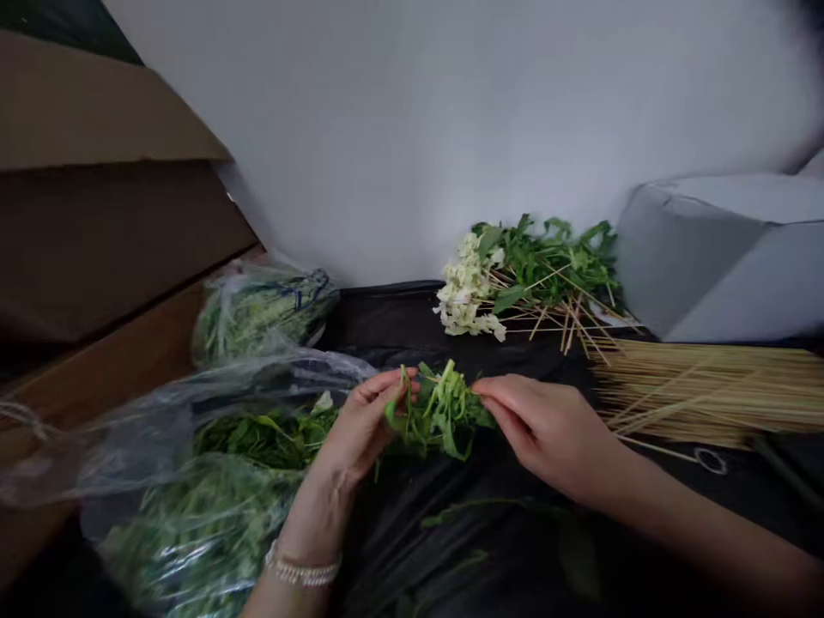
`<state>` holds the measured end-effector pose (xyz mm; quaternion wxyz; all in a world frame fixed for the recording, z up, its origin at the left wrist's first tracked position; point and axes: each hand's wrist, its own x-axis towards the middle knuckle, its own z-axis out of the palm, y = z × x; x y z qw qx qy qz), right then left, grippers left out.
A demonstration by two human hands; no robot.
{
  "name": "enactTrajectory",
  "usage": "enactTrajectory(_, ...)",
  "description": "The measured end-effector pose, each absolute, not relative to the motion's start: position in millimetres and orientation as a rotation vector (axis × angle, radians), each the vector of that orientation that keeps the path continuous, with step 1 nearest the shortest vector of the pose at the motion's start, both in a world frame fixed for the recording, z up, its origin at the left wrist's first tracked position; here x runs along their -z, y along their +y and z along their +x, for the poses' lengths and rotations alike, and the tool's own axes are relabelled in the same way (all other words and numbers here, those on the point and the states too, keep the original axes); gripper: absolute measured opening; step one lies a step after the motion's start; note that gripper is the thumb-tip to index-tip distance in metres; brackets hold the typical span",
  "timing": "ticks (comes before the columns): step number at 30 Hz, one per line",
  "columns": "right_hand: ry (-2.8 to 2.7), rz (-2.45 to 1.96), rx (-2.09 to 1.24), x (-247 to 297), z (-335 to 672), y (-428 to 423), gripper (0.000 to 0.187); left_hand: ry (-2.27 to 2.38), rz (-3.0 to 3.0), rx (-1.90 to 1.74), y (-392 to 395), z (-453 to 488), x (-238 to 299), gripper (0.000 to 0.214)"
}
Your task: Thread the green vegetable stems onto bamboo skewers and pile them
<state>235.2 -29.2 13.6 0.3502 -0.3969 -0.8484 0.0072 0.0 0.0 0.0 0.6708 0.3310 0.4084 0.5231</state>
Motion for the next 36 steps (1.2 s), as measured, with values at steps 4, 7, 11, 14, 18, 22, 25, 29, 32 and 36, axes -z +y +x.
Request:
enactTrajectory(4,-2.236,-1.026,-0.043,-11.2,234.9,-30.5,0.025,0.892,0.715,-1.131,-1.6,3.8,-5.7,0.035)
enactTrajectory(7,-2.235,-1.026,-0.046,-10.9,234.4,-31.3,0.027,0.879,0.705,-1.106,-2.8,5.9,-7.1,0.034)
enactTrajectory(11,-2.23,-1.035,-0.049,-11.3,233.9,-31.9,0.027,0.898,0.735,-1.093,-2.3,6.3,-4.5,0.033)
enactTrajectory(14,-2.239,-1.038,-0.057,-11.2,233.5,-31.7,0.027,0.906,0.768,-1.108,-1.7,5.7,-2.1,0.031)
enactTrajectory(18,-2.242,-1.03,-0.055,-10.7,233.2,-31.4,0.028,0.904,0.759,-1.111,-2.7,6.4,-3.6,0.031)
enactTrajectory(22,-2.247,-1.033,-0.058,-11.0,232.9,-32.1,0.028,0.905,0.748,-1.107,-3.5,8.5,-7.4,0.03)
enactTrajectory(25,-2.254,-1.04,-0.056,-11.1,232.6,-32.4,0.028,0.89,0.756,-1.106,-3.5,9.4,-7.5,0.028)
enactTrajectory(29,-2.256,-1.046,-0.052,-10.1,232.9,-31.6,0.028,0.886,0.786,-1.107,-3.8,8.9,-4.8,0.025)
enactTrajectory(32,-2.262,-1.033,-0.061,-9.2,233.0,-31.3,0.027,0.914,0.828,-1.094,-4.6,8.2,-3.1,0.026)
enactTrajectory(36,-2.276,-1.02,-0.086,-8.4,232.1,-32.3,0.028,0.948,0.884,-1.061,-6.3,9.6,-2.3,0.026)
